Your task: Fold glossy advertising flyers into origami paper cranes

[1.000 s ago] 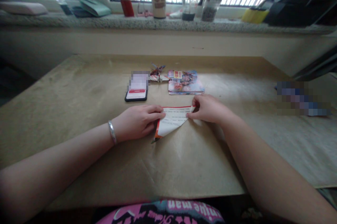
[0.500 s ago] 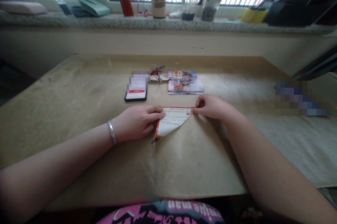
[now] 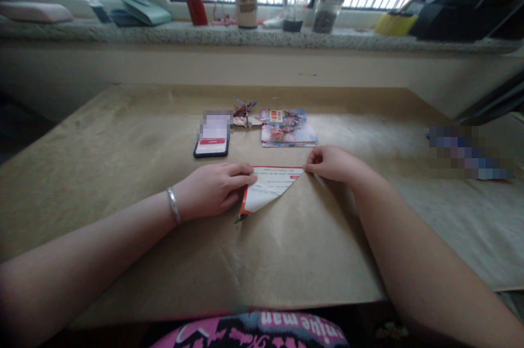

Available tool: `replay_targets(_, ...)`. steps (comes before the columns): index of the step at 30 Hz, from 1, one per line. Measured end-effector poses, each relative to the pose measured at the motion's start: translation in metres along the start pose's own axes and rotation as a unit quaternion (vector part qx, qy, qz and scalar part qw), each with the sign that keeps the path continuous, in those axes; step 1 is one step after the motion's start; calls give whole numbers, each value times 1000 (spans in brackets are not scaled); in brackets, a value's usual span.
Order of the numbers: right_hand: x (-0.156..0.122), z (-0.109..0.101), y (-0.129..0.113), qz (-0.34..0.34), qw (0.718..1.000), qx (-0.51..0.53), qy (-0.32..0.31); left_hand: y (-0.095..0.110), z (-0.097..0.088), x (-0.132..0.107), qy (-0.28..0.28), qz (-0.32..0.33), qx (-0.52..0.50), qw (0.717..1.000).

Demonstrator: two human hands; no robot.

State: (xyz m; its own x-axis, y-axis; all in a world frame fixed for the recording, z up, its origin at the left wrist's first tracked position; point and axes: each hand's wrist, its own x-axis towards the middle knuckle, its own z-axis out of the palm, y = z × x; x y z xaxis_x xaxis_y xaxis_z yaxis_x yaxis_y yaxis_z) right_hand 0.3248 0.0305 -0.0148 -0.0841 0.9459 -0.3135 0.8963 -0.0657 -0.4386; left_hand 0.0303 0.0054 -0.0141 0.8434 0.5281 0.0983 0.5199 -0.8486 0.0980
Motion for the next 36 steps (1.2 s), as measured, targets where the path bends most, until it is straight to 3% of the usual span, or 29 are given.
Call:
replay_targets(14,3,1,8,-17,1000,-5,11,-1,1,0,9,8,-1,1000)
replay_targets(22,-2,10,1,-14,996,8,92,-2,0,0,5,8,-2,1000)
replay_targets(25,-5,18,-10,-98,985,-33,141,-3,1,0,4,12,-5,1000)
replay_targets(28,-11,26,-21,-185,968,-90,140,-5,1,1,7,18,-7,1000)
replay_targets(36,-19,32,-29,-236,957,-115,123,-10,-1,0,11,38,27,999)
